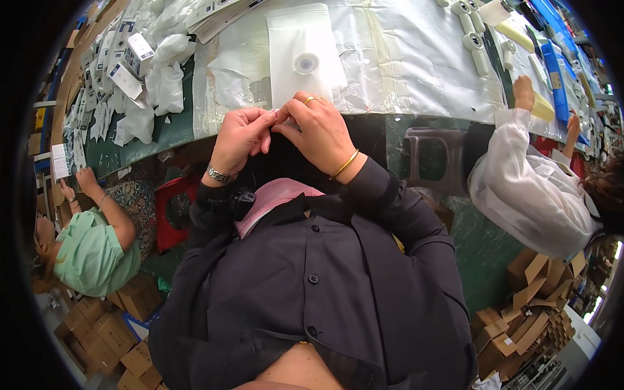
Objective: The person places a white plastic component into a plastic bag, seals the bag by hand, and then folds a cardboard box to insert the bagged component inside.
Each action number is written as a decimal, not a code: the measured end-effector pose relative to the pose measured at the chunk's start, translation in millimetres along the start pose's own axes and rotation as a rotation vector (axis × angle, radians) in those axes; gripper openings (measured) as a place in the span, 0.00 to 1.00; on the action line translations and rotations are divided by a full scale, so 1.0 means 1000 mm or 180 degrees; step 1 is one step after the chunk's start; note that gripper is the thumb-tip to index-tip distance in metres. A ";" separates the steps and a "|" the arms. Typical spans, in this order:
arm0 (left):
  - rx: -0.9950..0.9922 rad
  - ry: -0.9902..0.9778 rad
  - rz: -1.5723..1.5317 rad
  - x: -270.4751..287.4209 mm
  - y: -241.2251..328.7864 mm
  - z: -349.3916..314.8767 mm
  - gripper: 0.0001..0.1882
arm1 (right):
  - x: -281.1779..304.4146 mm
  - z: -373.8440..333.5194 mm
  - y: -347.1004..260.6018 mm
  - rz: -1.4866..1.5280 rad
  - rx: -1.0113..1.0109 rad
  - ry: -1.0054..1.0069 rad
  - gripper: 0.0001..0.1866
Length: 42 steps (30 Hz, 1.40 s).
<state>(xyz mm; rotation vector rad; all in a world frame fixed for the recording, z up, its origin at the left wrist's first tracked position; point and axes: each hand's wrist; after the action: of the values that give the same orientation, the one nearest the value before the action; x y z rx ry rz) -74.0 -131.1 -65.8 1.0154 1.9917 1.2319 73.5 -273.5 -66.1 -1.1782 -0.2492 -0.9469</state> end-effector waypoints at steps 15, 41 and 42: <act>-0.0080 0.0037 0.0012 0.007 0.002 0.001 0.14 | 0.017 0.002 -0.003 0.0027 0.0236 0.0115 0.11; -0.0066 -0.0084 0.0003 0.003 0.008 -0.002 0.14 | 0.030 0.008 0.001 0.0164 0.0448 0.0237 0.11; -0.0054 -0.0092 0.0015 0.003 0.007 -0.003 0.14 | 0.023 0.008 0.002 0.0146 0.0417 0.0161 0.10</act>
<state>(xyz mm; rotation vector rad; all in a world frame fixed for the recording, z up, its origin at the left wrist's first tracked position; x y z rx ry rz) -75.3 -128.2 -58.2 1.0245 1.9547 1.2279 91.1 -277.9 -49.6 -1.0345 -0.2392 -0.9055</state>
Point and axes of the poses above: each hand's wrist, its own z-axis towards the middle knuckle, its own x-axis out of the back of the hand, y = z × x, and after that the axes turned 2 degrees about x, right-handed
